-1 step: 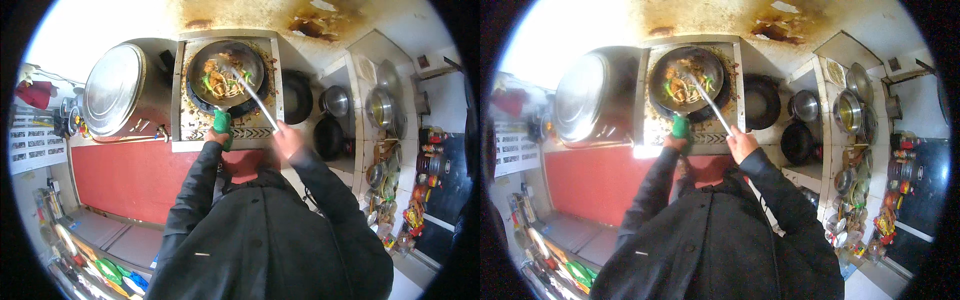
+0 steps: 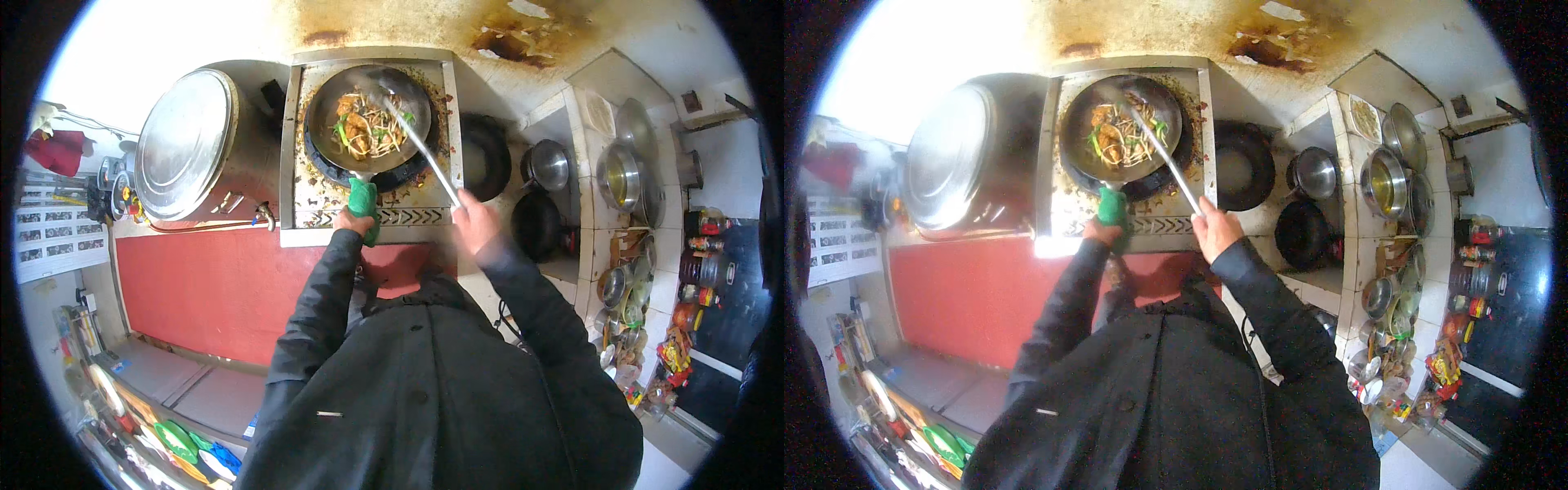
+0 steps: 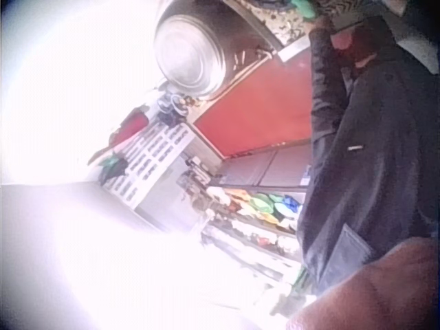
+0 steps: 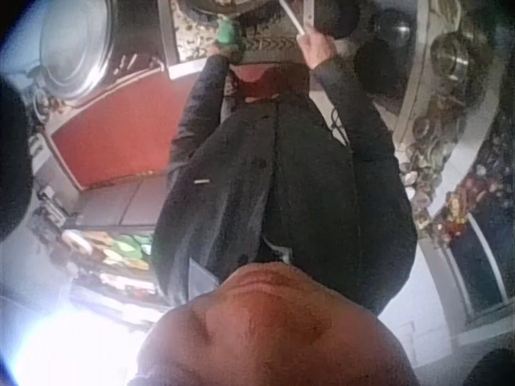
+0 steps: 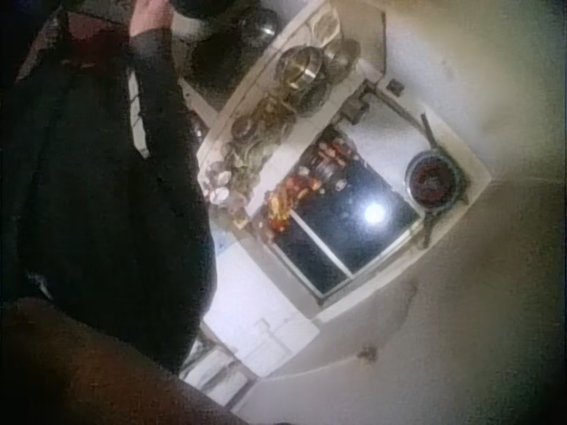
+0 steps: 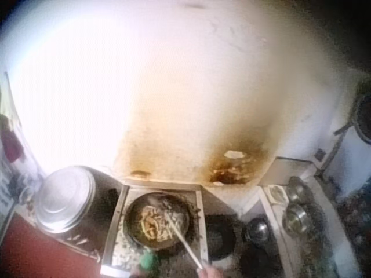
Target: The person stir-fries food in a wok using a ladle, then adds bean sprouts and continues to mix the ingredients. The person briefly moves to the sink area before returning to the wok to finish cooking.
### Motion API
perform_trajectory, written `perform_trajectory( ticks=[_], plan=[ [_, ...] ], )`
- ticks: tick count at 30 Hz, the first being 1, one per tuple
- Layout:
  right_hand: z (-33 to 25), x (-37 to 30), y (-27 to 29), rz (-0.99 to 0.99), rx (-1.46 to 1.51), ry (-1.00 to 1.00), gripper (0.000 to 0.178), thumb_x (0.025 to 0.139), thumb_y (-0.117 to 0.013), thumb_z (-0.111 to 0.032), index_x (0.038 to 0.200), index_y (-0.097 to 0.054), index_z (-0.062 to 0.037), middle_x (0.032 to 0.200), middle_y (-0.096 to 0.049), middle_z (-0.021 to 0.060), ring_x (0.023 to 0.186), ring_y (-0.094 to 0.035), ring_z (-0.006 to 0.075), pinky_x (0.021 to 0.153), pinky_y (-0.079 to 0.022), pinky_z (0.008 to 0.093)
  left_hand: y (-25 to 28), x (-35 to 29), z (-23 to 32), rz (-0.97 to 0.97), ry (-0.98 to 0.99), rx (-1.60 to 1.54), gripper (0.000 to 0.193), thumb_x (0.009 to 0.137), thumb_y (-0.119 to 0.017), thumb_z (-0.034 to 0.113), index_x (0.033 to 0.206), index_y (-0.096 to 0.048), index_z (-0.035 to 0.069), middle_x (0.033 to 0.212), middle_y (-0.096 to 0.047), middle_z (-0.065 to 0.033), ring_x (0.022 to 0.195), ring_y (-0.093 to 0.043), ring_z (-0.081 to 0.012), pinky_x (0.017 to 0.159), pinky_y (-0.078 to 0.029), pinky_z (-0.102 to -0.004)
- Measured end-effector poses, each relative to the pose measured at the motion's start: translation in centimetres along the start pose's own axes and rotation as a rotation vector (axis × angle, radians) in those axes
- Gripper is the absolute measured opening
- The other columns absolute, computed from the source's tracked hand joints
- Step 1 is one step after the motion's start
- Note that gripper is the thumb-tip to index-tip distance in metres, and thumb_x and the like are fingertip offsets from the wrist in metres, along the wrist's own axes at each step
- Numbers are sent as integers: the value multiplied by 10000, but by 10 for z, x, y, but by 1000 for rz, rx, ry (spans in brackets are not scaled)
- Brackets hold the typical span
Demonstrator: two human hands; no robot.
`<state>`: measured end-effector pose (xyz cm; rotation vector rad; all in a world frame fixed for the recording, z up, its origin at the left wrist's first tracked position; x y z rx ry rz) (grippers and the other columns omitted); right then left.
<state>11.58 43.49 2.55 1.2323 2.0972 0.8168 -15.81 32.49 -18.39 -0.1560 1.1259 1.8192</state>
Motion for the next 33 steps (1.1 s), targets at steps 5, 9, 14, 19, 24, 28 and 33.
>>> perform_trajectory(
  ticks=[5, 9, 14, 19, 24, 28, 33],
  plan=[
    [20, 56, -7, 47, -130, 33, 229, 908, -601, -212, 1058, -591, -40, 766, -635, 271, 789, -629, 475, 687, -483, 555, 3, -3, 5, -8, -36, -55, 661, 545, -762, 339, 1094, -659, -15, 987, -701, -246, 950, -682, -383, 885, -533, -427],
    [22, 70, -31, -116, 47, 8, 211, 891, -607, -223, 972, -591, -28, 751, -613, 262, 764, -612, 470, 664, -474, 527, -7, 8, -6, -32, -9, -48, 666, 542, -762, 355, 1089, -658, -11, 995, -699, -244, 961, -679, -381, 892, -529, -423],
    [-12, 23, 20, -221, 105, 98, 213, 889, -597, -221, 994, -623, -38, 715, -580, 240, 660, -566, 450, 604, -456, 466, -23, 25, -33, -36, -16, -62, 683, 543, -768, 370, 1100, -653, -8, 1030, -694, -243, 988, -674, -368, 900, -525, -421],
    [18, -30, 27, -329, 79, 84, 318, 880, -621, -251, 1124, -653, -50, 769, -636, 220, 701, -648, 381, 645, -493, 449, 4, -3, 7, -28, 63, 56, 639, 591, -763, 304, 1133, -657, -17, 1039, -702, -225, 1000, -683, -339, 901, -525, -401],
    [4, -21, 10, -235, -56, 128, 308, 889, -592, -209, 1148, -587, -42, 830, -638, 271, 814, -627, 470, 692, -486, 530, 2, -1, -2, 2, 23, 23, 651, 544, -772, 324, 1072, -647, -37, 982, -697, -251, 939, -681, -386, 877, -535, -424],
    [6, -15, 37, -4, -70, 18, 237, 898, -576, -173, 1090, -574, -33, 822, -638, 282, 825, -626, 479, 694, -481, 551, 4, -1, 1, 5, 0, -5, 639, 547, -769, 318, 1073, -658, -28, 981, -696, -258, 936, -684, -383, 874, -536, -423],
    [9, 4, -11, -40, 117, -189, 144, 932, -570, -171, 952, -572, -28, 647, -597, 173, 571, -605, 326, 546, -486, 443, 5, -6, 8, -22, -9, -48, 617, 551, -763, 318, 1060, -668, -18, 980, -698, -252, 936, -686, -382, 865, -538, -429]
  ],
)
Point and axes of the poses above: each hand's wrist, its own x-axis towards the middle knuckle, its own y-axis out of the back of the hand, z = x × y, the point moved 7 cm from there along x, towards the middle knuckle
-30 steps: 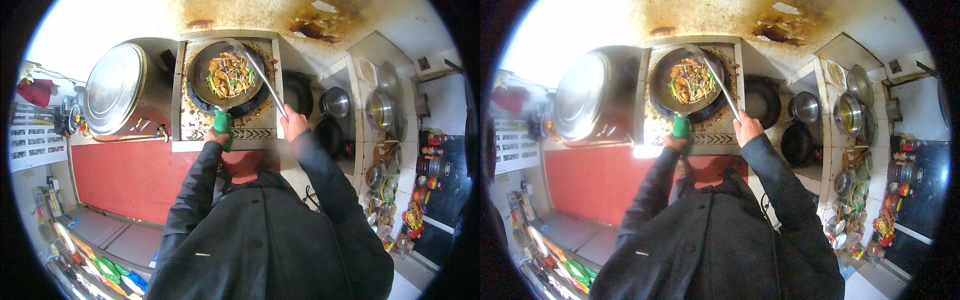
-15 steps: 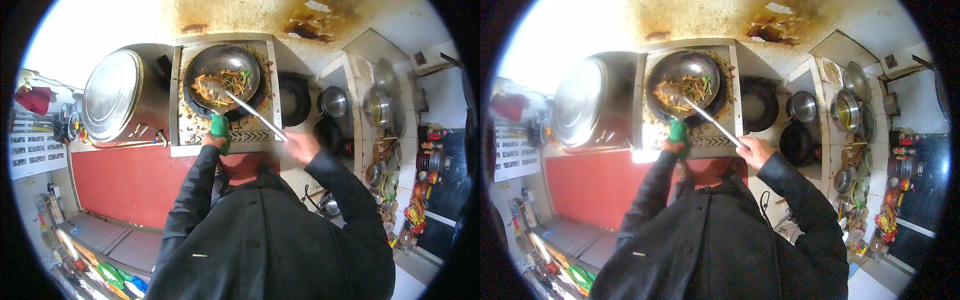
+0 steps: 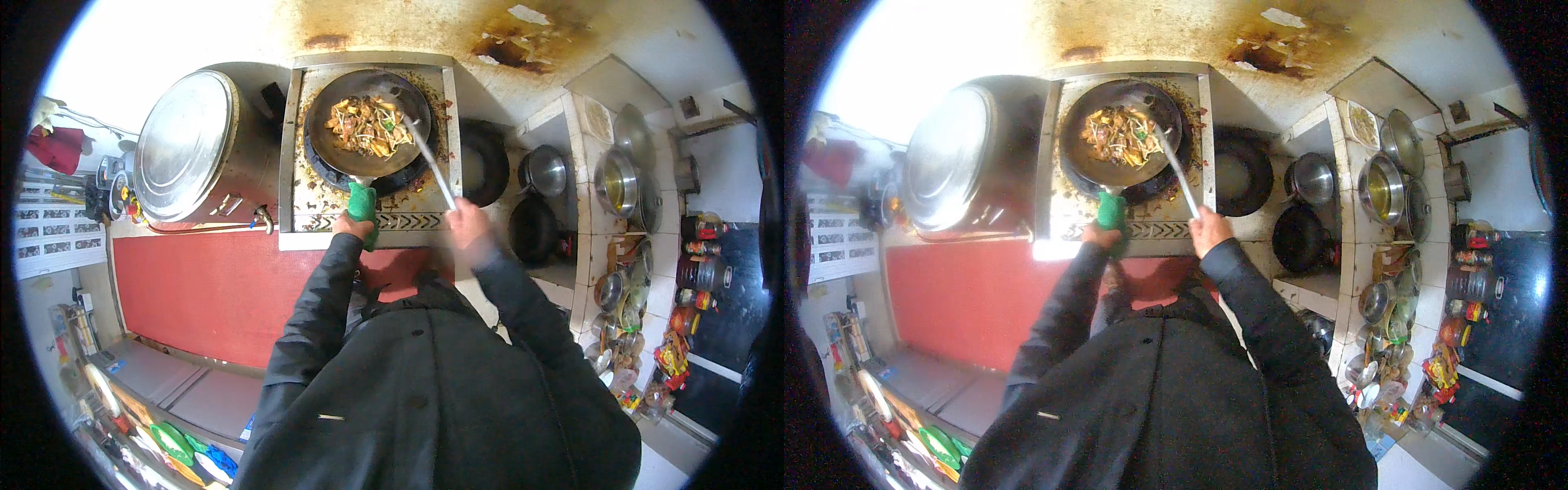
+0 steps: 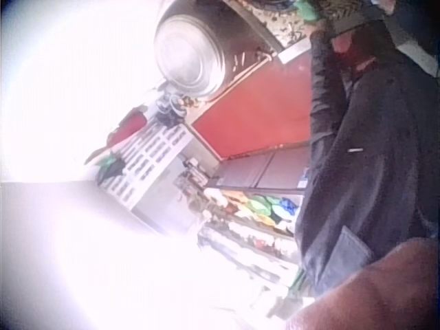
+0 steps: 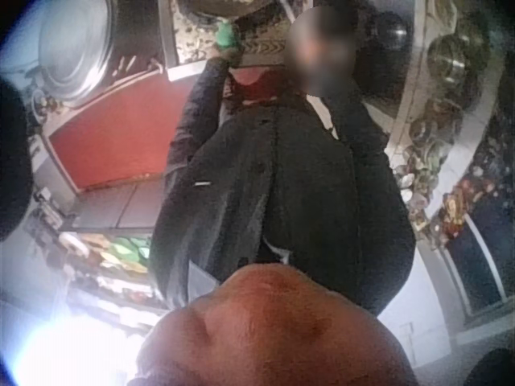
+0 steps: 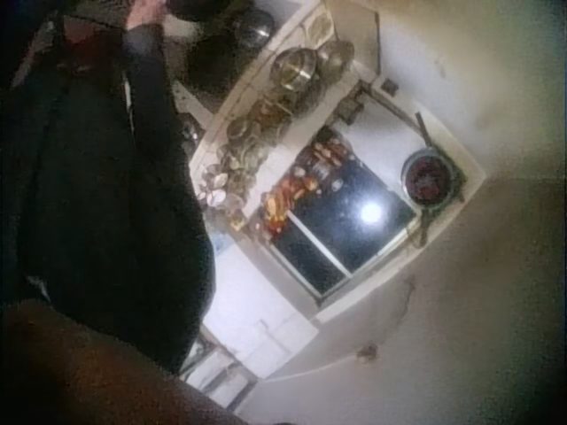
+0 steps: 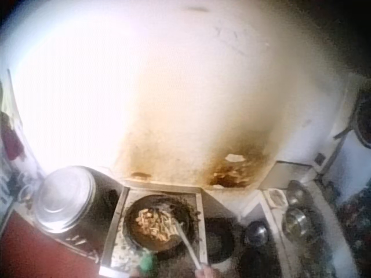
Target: The person stir-fries food in a wok using a ladle, then adds bean sprouts and continues to mix the ingredients. The person briefly moves to the sink area before returning to the wok to finish cooking.
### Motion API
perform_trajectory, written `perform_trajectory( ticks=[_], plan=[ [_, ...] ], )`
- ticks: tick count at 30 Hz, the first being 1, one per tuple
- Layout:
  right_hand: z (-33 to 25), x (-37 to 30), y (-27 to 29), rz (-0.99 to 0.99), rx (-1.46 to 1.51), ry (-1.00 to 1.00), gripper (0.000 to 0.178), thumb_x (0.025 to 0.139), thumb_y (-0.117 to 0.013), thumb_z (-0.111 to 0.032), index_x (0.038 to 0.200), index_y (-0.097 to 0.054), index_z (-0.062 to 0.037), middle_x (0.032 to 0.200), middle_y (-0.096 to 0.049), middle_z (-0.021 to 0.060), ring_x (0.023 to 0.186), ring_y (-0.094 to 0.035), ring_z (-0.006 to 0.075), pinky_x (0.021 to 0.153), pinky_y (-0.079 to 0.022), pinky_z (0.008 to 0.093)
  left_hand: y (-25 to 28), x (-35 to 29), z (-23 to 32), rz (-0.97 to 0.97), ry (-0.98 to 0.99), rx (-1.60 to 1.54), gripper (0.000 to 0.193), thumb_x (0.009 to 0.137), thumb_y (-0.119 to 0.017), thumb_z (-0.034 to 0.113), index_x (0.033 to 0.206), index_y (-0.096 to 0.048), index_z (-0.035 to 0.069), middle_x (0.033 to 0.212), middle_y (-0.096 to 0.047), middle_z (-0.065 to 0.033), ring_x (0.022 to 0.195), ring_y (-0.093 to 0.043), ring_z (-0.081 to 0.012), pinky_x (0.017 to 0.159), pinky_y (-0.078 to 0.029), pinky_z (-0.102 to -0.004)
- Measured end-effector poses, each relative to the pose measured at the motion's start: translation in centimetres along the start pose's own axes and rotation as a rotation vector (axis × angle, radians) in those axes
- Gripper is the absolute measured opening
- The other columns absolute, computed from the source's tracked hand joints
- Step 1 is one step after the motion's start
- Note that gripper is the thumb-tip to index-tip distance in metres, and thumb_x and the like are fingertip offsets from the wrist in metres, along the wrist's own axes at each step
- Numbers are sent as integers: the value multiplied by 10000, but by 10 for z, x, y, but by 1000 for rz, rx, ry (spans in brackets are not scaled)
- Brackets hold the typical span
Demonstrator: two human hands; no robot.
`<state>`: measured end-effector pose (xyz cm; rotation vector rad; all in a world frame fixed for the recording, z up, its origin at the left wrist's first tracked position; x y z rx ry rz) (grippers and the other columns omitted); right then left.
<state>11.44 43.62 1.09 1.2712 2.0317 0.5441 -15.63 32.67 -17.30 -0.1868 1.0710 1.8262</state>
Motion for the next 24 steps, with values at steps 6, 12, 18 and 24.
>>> perform_trajectory(
  ticks=[6, 12, 18, 24],
  plan=[
    [25, -38, -7, -126, 328, 169, 201, 957, -552, -234, 1015, -616, -52, 605, -548, 85, 480, -524, 179, 469, -423, 346, 2, 1, -3, 39, 29, 80, 622, 556, -760, 333, 1063, -659, -11, 984, -697, -249, 939, -686, -384, 867, -539, -425],
    [47, -13, -11, -81, -85, 297, 310, 897, -605, -243, 1142, -613, -54, 775, -627, 265, 769, -628, 472, 652, -495, 511, -9, 3, -6, 9, 15, 16, 641, 540, -775, 343, 1059, -657, -15, 991, -698, -245, 949, -683, -380, 880, -537, -421],
    [-24, -31, 88, 3, -325, 227, 307, 884, -621, -136, 1178, -617, -49, 842, -638, 259, 787, -641, 439, 701, -507, 482, -1, 4, -6, 23, 16, 33, 626, 528, -781, 327, 1049, -668, -1, 989, -703, -235, 941, -686, -375, 878, -538, -423],
    [-26, -20, 67, 33, -523, 88, 192, 927, -561, -172, 1060, -568, -34, 735, -639, 278, 752, -647, 472, 660, -502, 575, -8, 12, -19, 41, 20, 68, 621, 540, -773, 323, 1052, -666, -11, 995, -703, -240, 946, -683, -385, 881, -533, -432]
  ],
)
Point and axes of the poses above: each hand's wrist, its own x-axis towards the middle knuckle, its own y-axis out of the back of the hand, z = x × y, the point moved 7 cm from there along x, towards the middle knuckle
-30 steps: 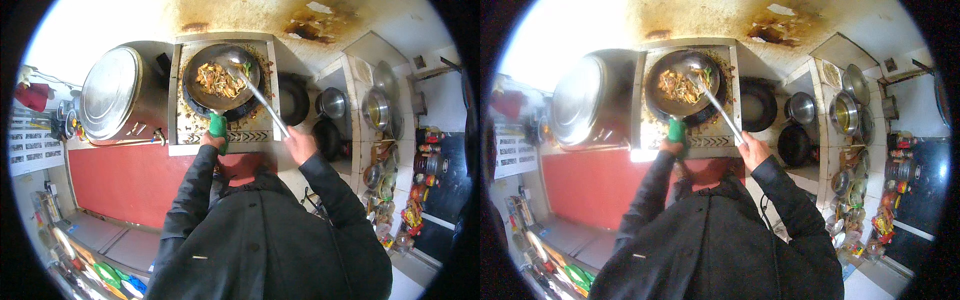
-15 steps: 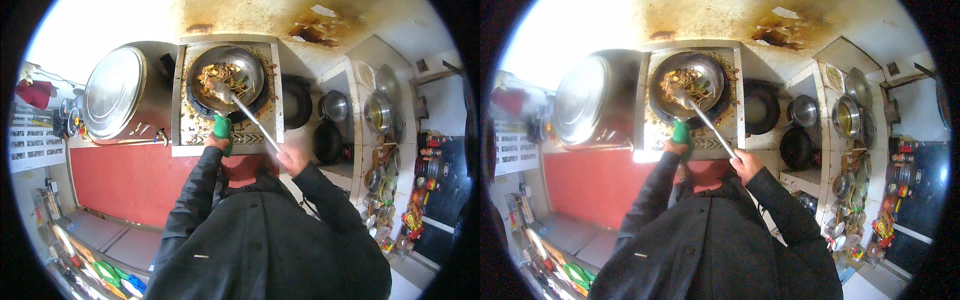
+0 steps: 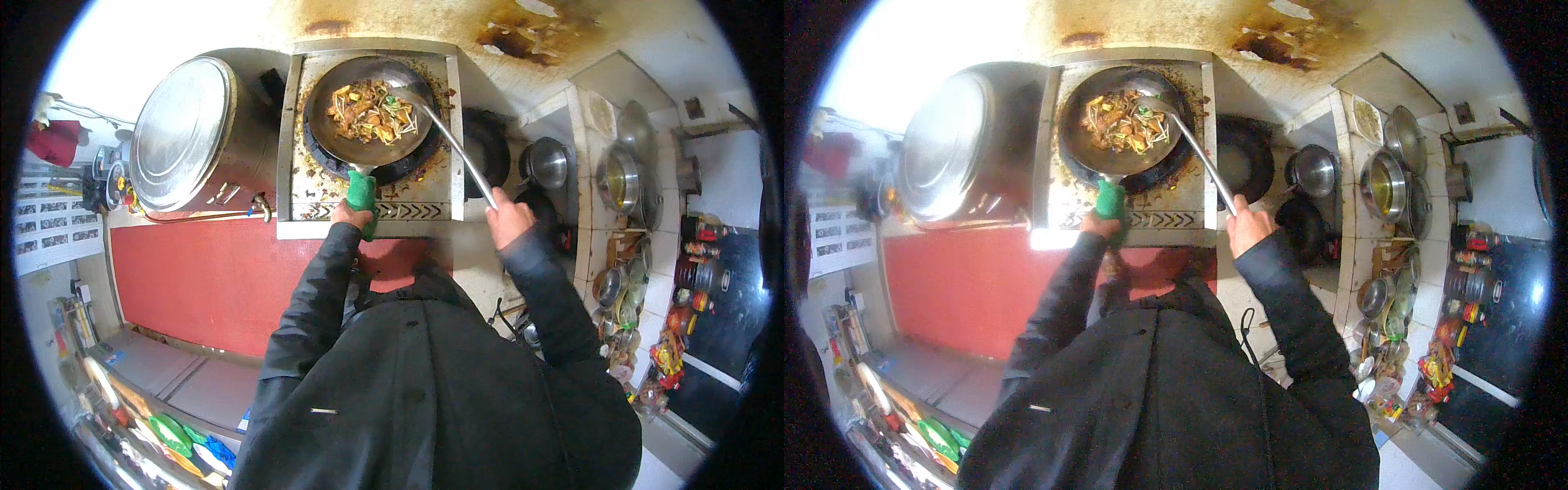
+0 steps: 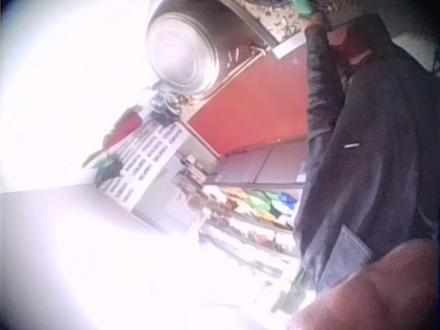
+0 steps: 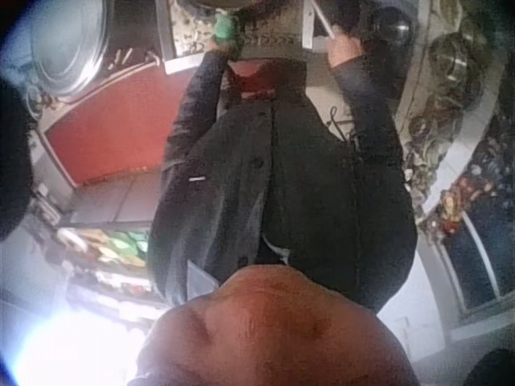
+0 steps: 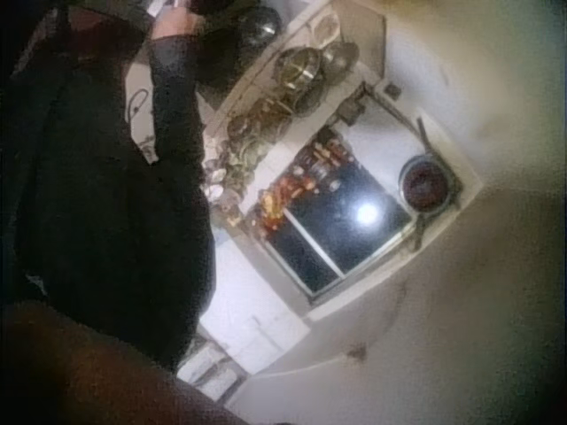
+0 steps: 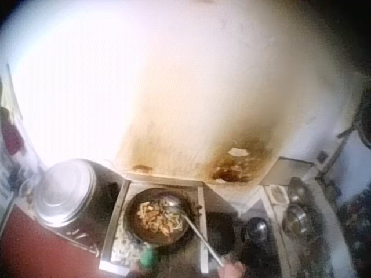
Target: The person stir-fries food in a wok using a ladle, then adds bean sprouts and continues to mix the ingredients. The person briefly moves to the sink area before returning to the wok to finish cooking.
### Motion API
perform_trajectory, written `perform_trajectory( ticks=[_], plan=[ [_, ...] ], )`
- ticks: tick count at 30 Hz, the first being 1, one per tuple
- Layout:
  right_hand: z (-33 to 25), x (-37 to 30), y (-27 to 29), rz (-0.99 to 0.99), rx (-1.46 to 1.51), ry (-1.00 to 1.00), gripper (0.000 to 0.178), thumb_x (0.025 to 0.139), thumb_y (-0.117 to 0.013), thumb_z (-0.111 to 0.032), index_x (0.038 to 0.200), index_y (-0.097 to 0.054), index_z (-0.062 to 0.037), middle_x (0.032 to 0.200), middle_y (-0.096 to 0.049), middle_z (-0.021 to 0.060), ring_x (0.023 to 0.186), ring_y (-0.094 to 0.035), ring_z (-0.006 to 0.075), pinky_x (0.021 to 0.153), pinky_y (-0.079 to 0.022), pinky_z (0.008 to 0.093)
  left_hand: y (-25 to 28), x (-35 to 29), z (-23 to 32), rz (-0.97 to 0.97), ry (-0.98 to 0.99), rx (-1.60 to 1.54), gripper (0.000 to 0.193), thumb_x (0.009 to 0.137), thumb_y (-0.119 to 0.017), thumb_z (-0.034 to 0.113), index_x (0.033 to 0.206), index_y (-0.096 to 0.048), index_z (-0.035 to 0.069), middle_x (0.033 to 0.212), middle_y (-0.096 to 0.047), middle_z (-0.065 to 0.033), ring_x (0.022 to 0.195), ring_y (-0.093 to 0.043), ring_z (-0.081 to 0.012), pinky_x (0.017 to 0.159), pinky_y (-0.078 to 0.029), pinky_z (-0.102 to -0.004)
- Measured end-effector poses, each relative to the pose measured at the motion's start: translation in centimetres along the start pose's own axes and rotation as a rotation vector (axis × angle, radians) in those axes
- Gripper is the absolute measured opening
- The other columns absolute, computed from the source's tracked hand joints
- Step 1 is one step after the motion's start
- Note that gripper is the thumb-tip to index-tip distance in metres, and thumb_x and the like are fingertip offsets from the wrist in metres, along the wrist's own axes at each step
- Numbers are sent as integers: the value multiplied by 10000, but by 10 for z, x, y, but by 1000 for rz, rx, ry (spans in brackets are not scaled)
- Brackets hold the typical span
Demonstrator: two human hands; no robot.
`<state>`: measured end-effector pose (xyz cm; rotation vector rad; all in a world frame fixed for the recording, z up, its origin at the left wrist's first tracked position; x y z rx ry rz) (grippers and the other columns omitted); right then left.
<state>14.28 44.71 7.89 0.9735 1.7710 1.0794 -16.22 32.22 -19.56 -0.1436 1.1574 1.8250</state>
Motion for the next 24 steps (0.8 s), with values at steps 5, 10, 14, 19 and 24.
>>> perform_trajectory(
  ticks=[5, 10, 14, 19, 24],
  plan=[
    [-2, -21, -74, -109, 513, 64, 265, 909, -582, -238, 1054, -597, -16, 686, -605, 230, 676, -625, 451, 585, -467, 507, 4, -13, 16, -26, 17, -59, 644, 553, -770, 329, 1079, -651, -22, 1022, -694, -253, 967, -677, -397, 891, -529, -431],
    [26, -2, 54, -191, 319, 29, 373, 867, -654, -193, 1218, -627, -68, 708, -636, 195, 625, -658, 343, 596, -508, 408, 0, -11, 10, -73, -36, -136, 662, 559, -764, 350, 1088, -641, -29, 1021, -686, -269, 980, -676, -394, 896, -527, -426],
    [-13, 46, 141, -138, -329, 369, 374, 839, -671, -179, 1201, -650, -89, 906, -671, 241, 839, -648, 420, 767, -526, 504, 4, -12, 7, -70, 14, -64, 676, 556, -764, 355, 1099, -637, -27, 1028, -685, -262, 981, -673, -392, 900, -525, -423],
    [-96, 81, 151, -350, -637, 511, 226, 841, -660, -159, 1045, -684, -66, 904, -662, 228, 903, -639, 405, 802, -502, 499, 8, -10, 4, -10, 8, -46, 674, 556, -764, 355, 1098, -640, -27, 1035, -685, -257, 984, -671, -389, 900, -522, -422],
    [-89, 141, 81, -431, -314, 645, 201, 852, -602, -180, 890, -651, 12, 721, -607, 234, 697, -611, 388, 663, -472, 486, 10, -14, 17, -50, 18, -27, 673, 557, -771, 356, 1117, -661, 1, 1051, -694, -241, 995, -678, -371, 905, -524, -422]
  ],
)
Point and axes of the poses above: each hand's wrist, its own x-axis towards the middle knuckle, its own y-axis out of the back of the hand, z = x × y, the point moved 7 cm from there along x, towards the middle knuckle
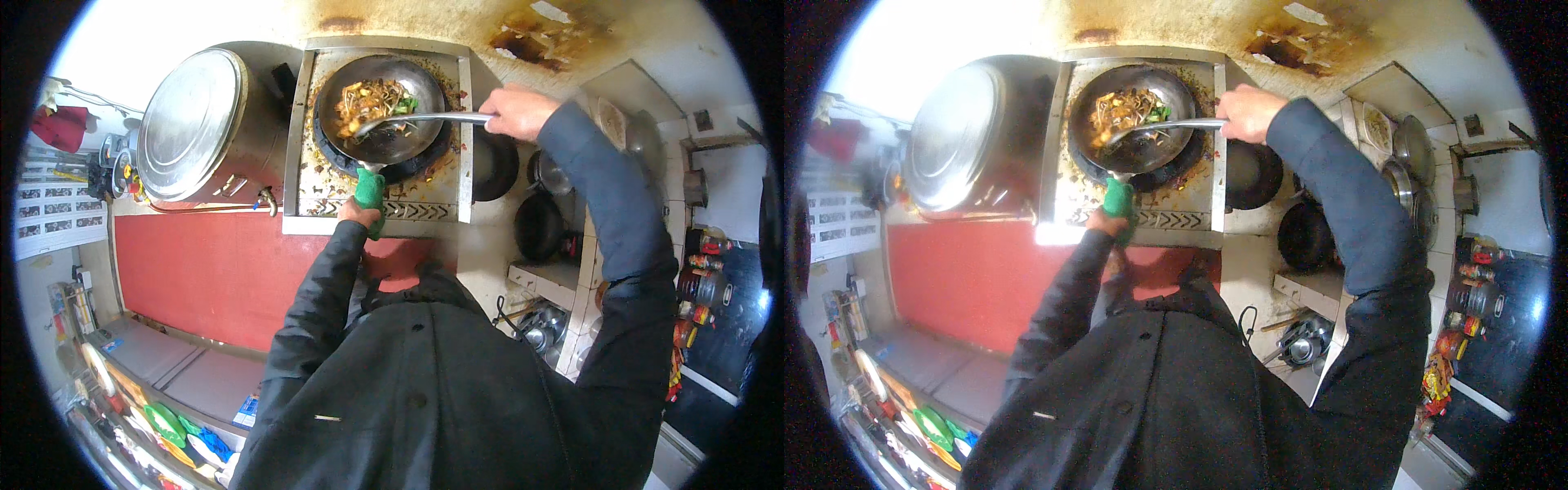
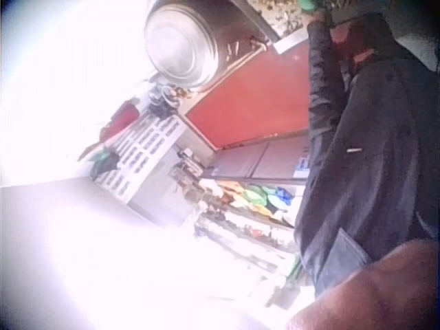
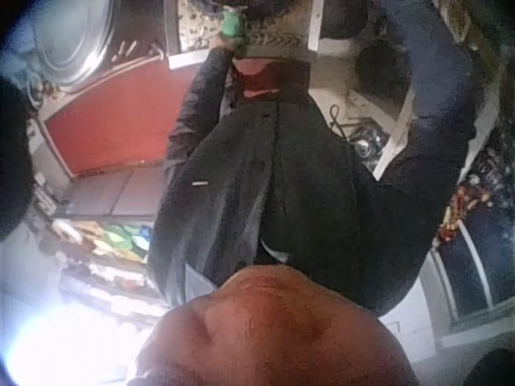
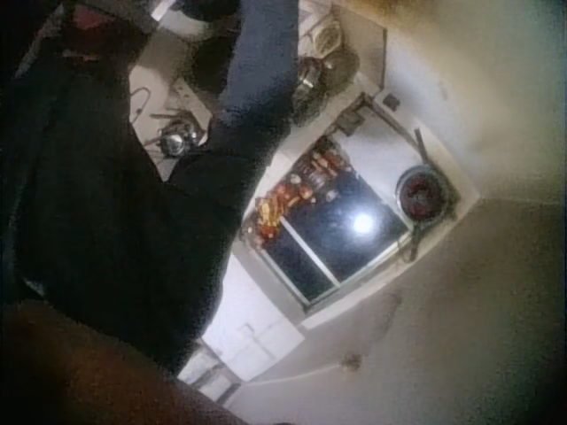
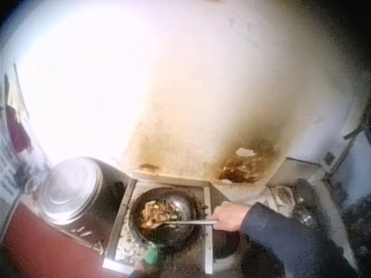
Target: The person stir-fries food in a wok using a ladle, then adds bean sprouts and continues to mix the ingredients. The person briefly moves to the sink area before returning to the wok to finish cooking.
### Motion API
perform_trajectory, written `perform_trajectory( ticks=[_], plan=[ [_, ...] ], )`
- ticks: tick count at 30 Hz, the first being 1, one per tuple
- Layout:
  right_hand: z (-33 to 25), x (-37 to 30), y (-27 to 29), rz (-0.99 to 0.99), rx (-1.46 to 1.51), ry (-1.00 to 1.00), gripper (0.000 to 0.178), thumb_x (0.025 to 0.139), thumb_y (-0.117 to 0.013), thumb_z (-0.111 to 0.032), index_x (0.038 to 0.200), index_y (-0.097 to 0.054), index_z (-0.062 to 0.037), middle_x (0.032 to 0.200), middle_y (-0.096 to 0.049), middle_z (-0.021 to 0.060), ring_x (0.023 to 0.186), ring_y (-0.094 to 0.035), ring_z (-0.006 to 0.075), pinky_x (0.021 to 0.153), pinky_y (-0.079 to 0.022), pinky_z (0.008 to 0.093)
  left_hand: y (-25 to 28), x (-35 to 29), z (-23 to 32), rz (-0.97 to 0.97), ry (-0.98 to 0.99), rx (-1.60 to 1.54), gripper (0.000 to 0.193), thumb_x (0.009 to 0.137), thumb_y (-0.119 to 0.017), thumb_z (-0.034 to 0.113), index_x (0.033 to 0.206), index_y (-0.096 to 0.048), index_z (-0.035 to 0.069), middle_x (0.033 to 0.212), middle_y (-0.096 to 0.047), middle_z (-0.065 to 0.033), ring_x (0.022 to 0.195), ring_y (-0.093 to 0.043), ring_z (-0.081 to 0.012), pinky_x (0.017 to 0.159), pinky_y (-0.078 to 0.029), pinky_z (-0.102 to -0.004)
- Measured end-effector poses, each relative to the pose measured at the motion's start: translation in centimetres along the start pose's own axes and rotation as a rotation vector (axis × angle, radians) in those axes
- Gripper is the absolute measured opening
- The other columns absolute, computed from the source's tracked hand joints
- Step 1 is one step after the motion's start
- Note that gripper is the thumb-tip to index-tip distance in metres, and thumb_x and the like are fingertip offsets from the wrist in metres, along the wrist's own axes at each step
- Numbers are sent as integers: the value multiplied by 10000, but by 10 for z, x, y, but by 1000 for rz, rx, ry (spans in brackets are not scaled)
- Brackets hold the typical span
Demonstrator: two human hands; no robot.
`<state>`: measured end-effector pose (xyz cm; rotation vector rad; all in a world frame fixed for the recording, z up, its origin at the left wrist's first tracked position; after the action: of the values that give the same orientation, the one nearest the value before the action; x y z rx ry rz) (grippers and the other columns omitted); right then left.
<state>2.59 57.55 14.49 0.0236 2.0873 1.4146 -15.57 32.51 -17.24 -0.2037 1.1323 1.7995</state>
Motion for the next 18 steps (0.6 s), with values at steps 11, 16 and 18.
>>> perform_trajectory(
  ticks=[11, 16, 18],
  plan=[
    [50, -37, -178, 361, 821, -495, 229, 1007, -528, -222, 1183, -604, -99, 566, -428, -38, 399, -362, 56, 347, -295, 260, -7, 3, -12, 11, -19, -63, 663, 559, -766, 348, 1095, -642, -23, 1017, -690, -259, 972, -678, -384, 897, -527, -422],
    [-29, -14, -248, 218, 1787, -553, 241, 1022, -516, -255, 1158, -635, -97, 572, -465, -22, 391, -387, 71, 347, -285, 257, 1, 3, -5, -7, -6, -23, 659, 559, -767, 352, 1092, -652, -18, 1010, -693, -251, 955, -681, -381, 885, -529, -424],
    [-44, -14, -259, 139, 2082, -472, 250, 1029, -506, -252, 1177, -636, -99, 578, -464, -22, 377, -385, 80, 341, -278, 254, -1, 8, -17, 7, -7, 13, 662, 557, -768, 353, 1094, -655, -17, 1004, -696, -244, 946, -683, -377, 878, -532, -424]
  ],
)
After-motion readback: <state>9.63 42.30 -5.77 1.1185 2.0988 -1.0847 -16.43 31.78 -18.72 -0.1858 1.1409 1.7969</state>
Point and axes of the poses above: each hand's wrist, its own x-axis towards the middle knuckle, its own y-axis out of the back of the hand, z = x × y, the point moved 7 cm from there along x, towards the middle knuckle
